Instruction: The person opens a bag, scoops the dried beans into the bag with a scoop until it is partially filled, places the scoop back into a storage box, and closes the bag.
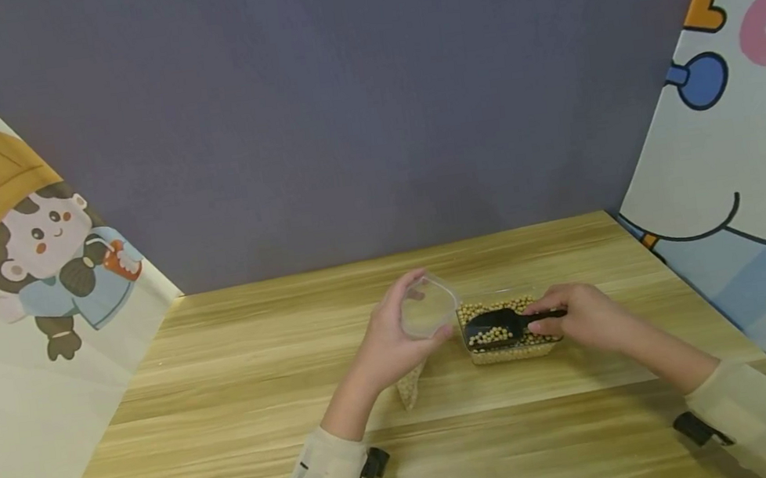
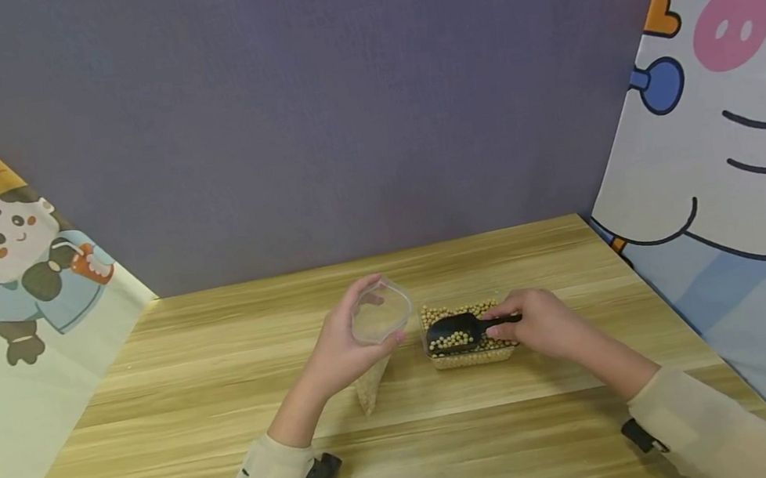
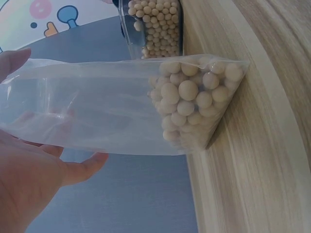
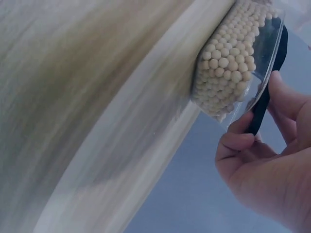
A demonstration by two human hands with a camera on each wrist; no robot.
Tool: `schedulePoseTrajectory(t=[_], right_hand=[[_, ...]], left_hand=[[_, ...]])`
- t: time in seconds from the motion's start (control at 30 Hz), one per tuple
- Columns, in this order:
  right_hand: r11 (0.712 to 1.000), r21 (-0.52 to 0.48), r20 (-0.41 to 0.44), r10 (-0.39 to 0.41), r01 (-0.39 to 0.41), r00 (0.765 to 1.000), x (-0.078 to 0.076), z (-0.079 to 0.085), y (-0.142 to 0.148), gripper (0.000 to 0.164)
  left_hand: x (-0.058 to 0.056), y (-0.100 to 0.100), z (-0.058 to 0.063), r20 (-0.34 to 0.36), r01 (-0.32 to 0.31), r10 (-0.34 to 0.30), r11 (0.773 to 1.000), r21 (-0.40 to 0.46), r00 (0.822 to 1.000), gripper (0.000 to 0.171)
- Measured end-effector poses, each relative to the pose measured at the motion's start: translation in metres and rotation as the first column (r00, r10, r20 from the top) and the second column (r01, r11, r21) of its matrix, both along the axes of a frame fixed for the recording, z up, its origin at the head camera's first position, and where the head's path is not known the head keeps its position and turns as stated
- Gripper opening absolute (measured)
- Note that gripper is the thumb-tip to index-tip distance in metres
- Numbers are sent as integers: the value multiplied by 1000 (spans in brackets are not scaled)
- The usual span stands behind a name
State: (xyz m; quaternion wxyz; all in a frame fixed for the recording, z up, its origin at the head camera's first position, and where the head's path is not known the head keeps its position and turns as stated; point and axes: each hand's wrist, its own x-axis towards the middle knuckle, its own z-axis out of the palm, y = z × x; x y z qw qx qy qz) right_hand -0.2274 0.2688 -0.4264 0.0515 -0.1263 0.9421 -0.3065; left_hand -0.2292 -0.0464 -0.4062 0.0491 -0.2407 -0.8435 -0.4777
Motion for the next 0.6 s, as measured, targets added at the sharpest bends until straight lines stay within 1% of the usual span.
schedulePoseTrajectory(t=[0.2,0.4,0.5,0.6], right_hand=[[999,-36,-48,29,-31,998,-1,-4,6,31],[997,-75,-40,6,-9,999,1,-5,17,31],[997,-76,-68,-16,11,998,1,1,22,31],[997,-63,-92,-37,32,995,0,19,24,36]], left_hand=[[0,-1,0,1,1,-1,1000,-3,1000,83],[1,0,1,7,2,-2,1000,-7,1000,83],[1,0,2,3,6,-6,1000,-4,1000,83],[1,0,2,-2,9,-9,1000,-3,1000,82]])
